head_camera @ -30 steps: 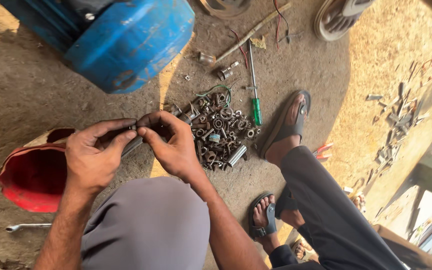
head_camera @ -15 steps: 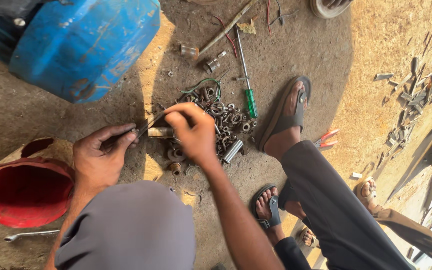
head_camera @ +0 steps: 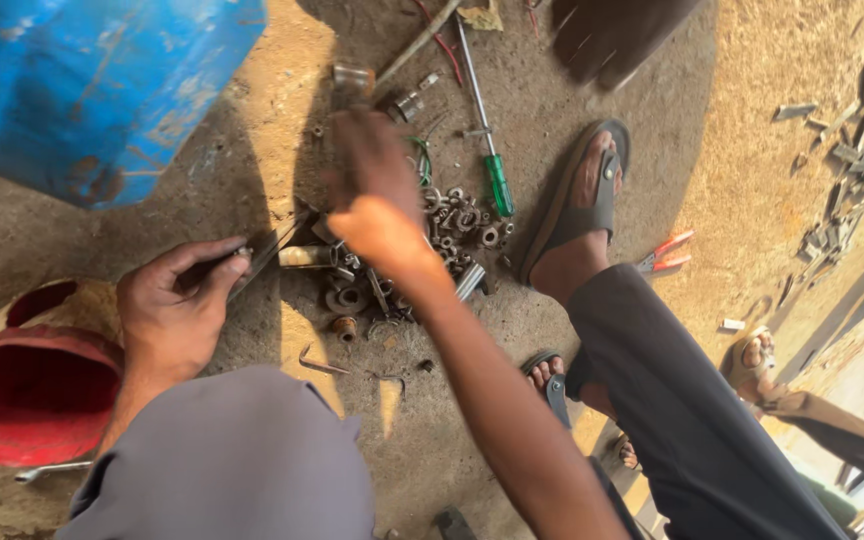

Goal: The person sits on the ground and assembles a blue electric motor by hand. They pick up bolts and nuts from a pile on the floor, insert them into the motor casing, and tighten them. The person also handles a tube of grease and various tools scattered nearby.

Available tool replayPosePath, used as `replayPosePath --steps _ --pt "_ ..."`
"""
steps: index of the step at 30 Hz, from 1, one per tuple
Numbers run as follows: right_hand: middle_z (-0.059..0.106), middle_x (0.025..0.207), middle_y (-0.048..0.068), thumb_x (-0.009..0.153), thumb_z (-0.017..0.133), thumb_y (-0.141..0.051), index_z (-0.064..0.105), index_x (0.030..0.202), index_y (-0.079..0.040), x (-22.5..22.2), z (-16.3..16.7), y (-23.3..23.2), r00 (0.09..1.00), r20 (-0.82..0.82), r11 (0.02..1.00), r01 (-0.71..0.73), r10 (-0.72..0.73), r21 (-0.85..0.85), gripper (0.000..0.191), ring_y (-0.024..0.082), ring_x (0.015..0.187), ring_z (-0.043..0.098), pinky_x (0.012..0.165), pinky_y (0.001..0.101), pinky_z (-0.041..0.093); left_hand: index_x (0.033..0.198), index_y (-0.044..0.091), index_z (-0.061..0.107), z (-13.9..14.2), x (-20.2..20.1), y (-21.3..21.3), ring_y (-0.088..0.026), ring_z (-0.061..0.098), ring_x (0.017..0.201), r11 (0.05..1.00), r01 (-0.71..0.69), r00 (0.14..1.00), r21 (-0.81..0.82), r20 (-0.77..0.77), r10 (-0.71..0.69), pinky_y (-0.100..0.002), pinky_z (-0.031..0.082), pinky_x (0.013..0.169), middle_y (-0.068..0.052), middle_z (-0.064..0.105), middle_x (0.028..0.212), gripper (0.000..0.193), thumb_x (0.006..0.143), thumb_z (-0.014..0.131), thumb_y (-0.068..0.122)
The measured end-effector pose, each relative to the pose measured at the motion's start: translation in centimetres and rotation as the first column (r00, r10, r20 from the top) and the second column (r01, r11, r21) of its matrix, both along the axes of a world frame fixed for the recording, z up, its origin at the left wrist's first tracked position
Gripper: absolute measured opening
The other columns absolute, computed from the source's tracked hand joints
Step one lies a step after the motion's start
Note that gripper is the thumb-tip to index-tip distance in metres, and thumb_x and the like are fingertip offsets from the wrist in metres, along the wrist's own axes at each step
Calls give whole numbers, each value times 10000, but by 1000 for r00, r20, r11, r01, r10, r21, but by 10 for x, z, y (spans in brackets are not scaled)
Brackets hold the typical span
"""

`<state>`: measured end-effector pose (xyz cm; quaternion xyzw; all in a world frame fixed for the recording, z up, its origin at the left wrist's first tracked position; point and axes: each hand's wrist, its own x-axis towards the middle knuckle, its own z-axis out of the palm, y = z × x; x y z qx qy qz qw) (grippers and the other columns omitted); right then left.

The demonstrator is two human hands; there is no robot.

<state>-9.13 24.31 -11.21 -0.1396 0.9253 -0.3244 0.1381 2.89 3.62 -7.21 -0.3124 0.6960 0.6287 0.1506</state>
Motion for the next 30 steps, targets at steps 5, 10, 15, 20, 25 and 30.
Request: replayPosePath --steps 5,10,15,20,25,30 --pt "514 1476 239 929 672 -197 499 1422 80 38 -3 -42 999 24 998 -46 45 40 591 407 1411 487 1207 502 367 1180 30 768 -3 2 4 -40 651 823 997 31 1000 -65 1 -31 -189 521 737 -28 757 949 213 969 771 61" --pt "574 1444 177 972 682 -204 572 1392 25 60 -3 -31 998 62 999 34 -33 -3 490 366 1379 538 1222 475 400 1192 45 762 -8 6 8 -23 648 827 999 17 999 -32 34 -16 -179 516 737 -4 746 948 221 973 764 68" --pt "576 1438 139 954 729 -228 679 1292 -73 69 5 -2 982 58 982 173 -178 81 375 349 1396 534 1233 467 409 1194 31 763 -12 9 9 -12 603 823 996 53 999 -75 7 -53 -176 491 722 3 733 958 215 983 770 74" --pt "328 1593 265 913 780 -254 481 1470 -8 93 11 21 812 -37 791 577 -582 204 679 461 1483 308 1203 543 295 1208 35 751 -16 11 9 -9 610 811 999 31 997 14 69 -32 -170 488 702 8 724 936 228 984 751 80" --pt "302 1556 292 860 784 -211 392 1510 9 134 8 12 789 80 781 580 -609 229 790 479 1461 260 1174 575 255 1213 37 751 -19 10 16 -14 616 811 996 90 994 -14 59 -89 -172 492 703 2 733 942 236 979 754 70" --pt "462 1427 218 884 756 -172 557 1337 -17 155 4 19 794 127 795 555 -594 244 518 388 1403 389 1166 530 349 1194 40 762 -18 7 20 -16 613 792 995 94 994 -31 59 -92 -183 489 687 6 732 912 225 974 766 91"
